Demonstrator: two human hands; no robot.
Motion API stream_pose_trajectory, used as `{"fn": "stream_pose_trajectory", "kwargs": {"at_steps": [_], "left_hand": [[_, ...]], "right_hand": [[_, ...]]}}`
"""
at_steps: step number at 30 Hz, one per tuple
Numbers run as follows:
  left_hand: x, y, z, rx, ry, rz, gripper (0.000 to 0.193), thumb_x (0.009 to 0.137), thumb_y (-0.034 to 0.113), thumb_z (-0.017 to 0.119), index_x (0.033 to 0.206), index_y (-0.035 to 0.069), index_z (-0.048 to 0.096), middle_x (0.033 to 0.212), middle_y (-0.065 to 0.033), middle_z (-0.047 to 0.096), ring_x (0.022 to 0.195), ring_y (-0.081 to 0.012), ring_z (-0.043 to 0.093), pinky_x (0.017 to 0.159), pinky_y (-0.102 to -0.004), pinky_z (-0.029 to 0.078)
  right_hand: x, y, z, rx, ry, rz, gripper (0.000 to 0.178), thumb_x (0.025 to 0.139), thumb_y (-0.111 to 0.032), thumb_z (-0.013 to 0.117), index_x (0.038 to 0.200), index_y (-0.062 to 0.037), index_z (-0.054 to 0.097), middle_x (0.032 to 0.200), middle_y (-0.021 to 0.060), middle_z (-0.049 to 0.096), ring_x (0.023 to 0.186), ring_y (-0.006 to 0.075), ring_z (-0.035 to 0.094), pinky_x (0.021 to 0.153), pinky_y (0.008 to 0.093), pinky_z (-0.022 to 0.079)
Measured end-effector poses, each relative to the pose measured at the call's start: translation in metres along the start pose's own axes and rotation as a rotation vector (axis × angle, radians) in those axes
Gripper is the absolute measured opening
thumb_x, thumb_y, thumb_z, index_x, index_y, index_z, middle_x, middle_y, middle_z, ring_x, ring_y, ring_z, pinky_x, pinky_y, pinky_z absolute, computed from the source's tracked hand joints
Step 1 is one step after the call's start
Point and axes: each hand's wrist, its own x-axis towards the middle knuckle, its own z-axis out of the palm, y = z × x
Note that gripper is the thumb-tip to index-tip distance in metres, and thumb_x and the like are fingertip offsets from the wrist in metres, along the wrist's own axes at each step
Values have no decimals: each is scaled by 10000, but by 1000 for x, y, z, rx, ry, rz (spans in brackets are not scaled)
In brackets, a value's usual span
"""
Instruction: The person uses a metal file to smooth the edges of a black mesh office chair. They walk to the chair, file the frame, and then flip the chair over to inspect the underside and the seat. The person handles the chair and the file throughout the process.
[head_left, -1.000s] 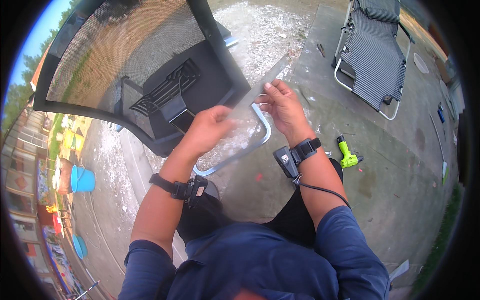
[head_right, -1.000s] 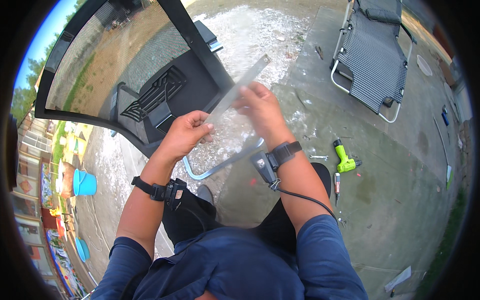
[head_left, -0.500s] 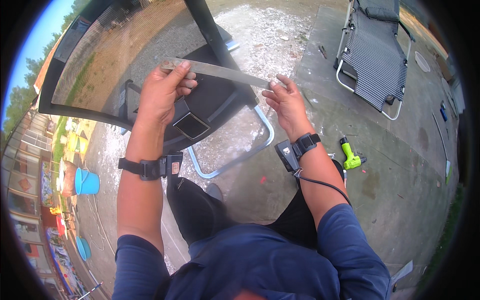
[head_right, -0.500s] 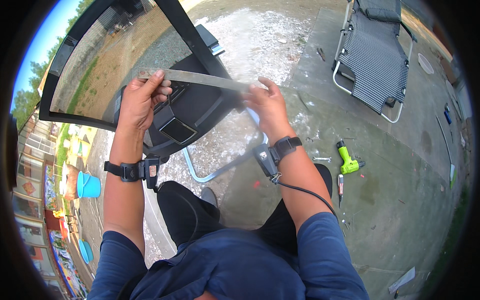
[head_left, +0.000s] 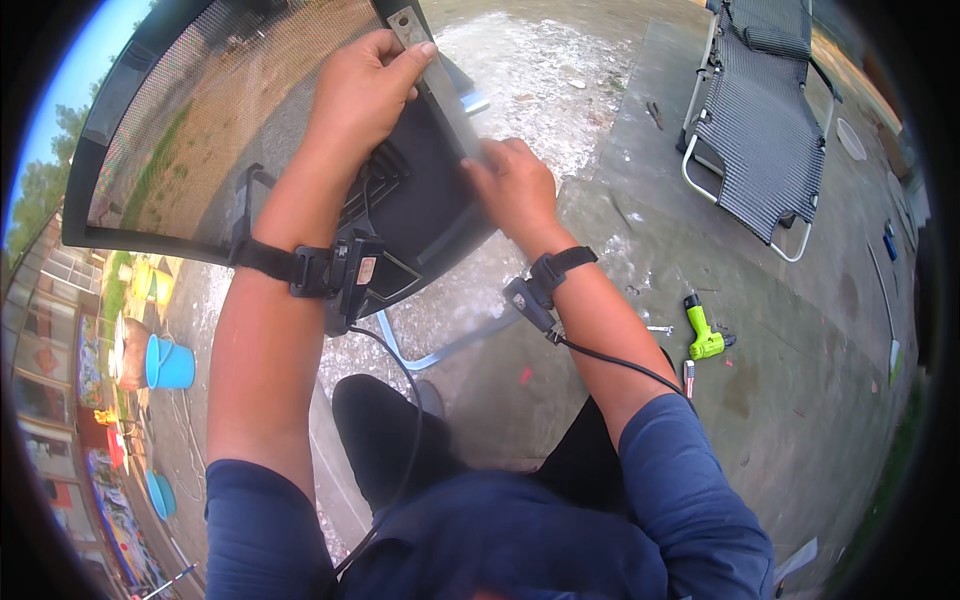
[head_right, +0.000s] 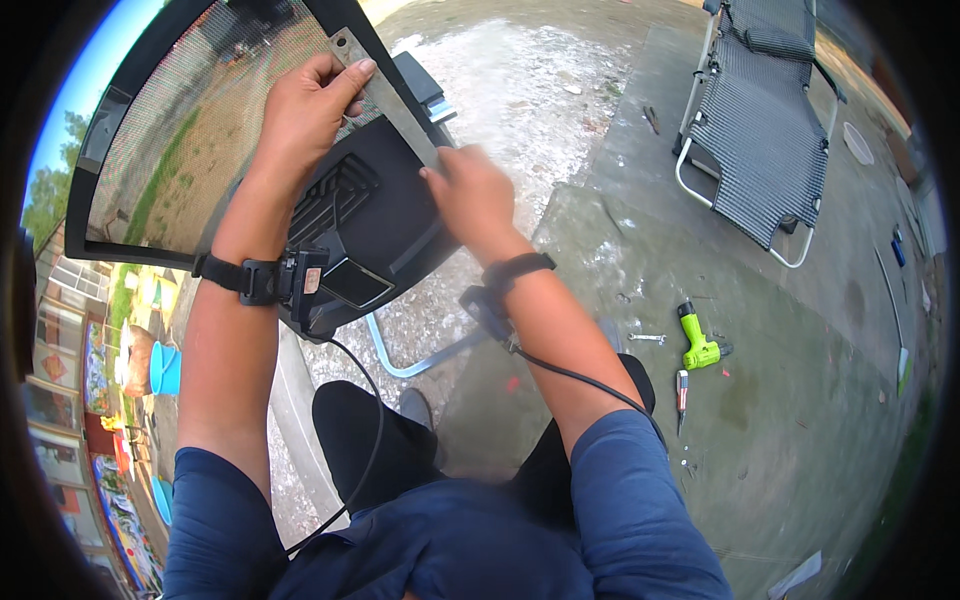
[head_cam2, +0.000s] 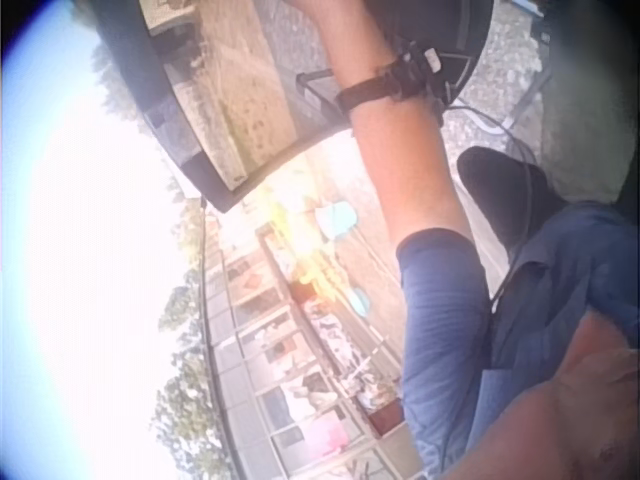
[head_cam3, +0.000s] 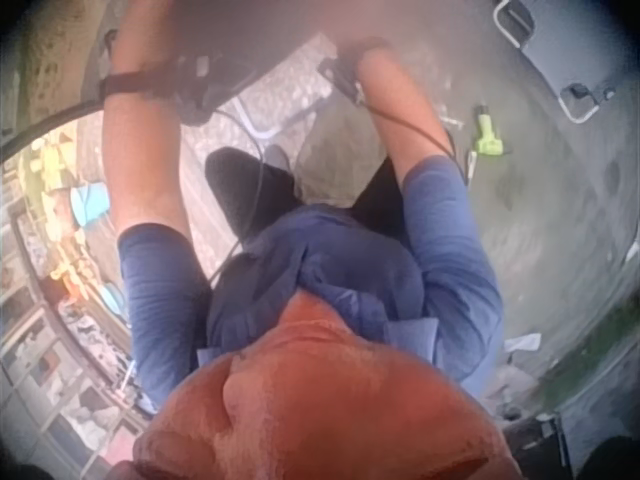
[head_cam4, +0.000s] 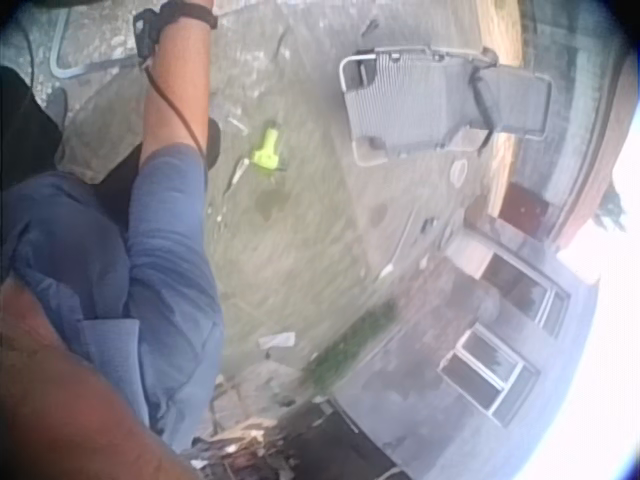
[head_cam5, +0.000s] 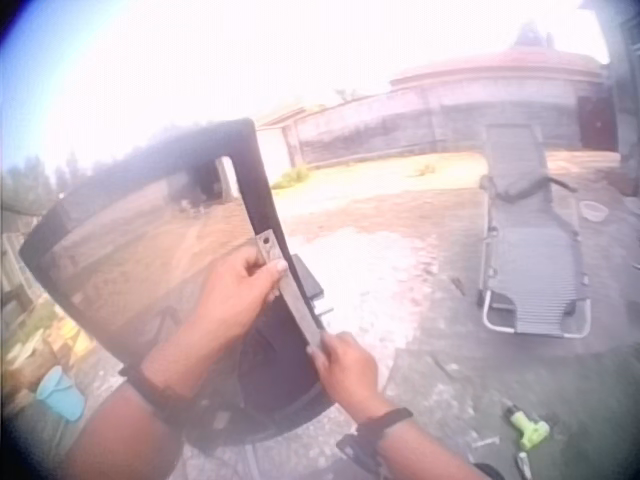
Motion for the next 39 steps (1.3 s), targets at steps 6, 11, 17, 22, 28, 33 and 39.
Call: {"fn": "stream_pose_trajectory", "kwargs": {"at_steps": [6, 11, 17, 22, 28, 33, 39], "left_hand": [[16, -30, 18, -70, 231, 113, 298, 863, 240, 755, 948, -18, 633, 750, -40, 656, 652, -85, 593, 592, -237, 473], [22, -50, 33, -77, 347, 117, 340, 810, 267, 782, 957, 0, 630, 751, -69, 675, 664, -164, 638, 640, -305, 516], [19, -48, 40, -4, 432, 136, 393, 807, 247, 817, 991, -25, 600, 774, -54, 653, 655, -105, 593, 618, -246, 497], [17, -52, 41, 171, 469, 163, 491, 788, 290, 837, 1049, -53, 601, 811, -80, 663, 662, -116, 616, 628, -260, 511], [10, -59, 48, 343, 426, 191, 562, 776, 352, 826, 1100, -54, 614, 866, -122, 701, 730, -188, 691, 674, -310, 541], [14, -60, 50, 331, 301, 54, 567, 786, 335, 821, 1122, -68, 607, 875, -138, 719, 753, -196, 708, 682, -306, 550], [18, -65, 49, 219, 253, 31, 530, 810, 309, 805, 1102, -85, 602, 864, -130, 719, 762, -167, 705, 677, -280, 550]], "right_hand": [[36, -8, 24, -18, 59, -52, 357, 841, -253, 726, 1174, -138, 670, 914, 106, 625, 772, 335, 641, 655, 437, 516], [49, -5, 37, -29, 94, -79, 417, 844, -236, 724, 1240, -153, 624, 927, 113, 625, 757, 348, 639, 637, 447, 517], [52, 2, 48, -17, 125, -93, 480, 835, -231, 731, 1291, -187, 587, 895, 109, 608, 733, 348, 634, 610, 452, 512], [57, -2, 47, 10, 137, -106, 509, 830, -224, 733, 1314, -197, 577, 871, 103, 598, 713, 342, 627, 591, 445, 510], [59, -4, 48, 42, 149, -135, 508, 814, -216, 746, 1299, -193, 595, 869, 102, 598, 711, 337, 626, 587, 437, 510], [64, 2, 48, 68, 127, -170, 521, 796, -204, 763, 1291, -186, 603, 891, 94, 607, 739, 332, 631, 591, 426, 511], [69, 11, 41, 278, 9, -107, 531, 769, -191, 791, 1271, -131, 627, 970, 91, 631, 835, 290, 642, 718, 372, 533]]}}
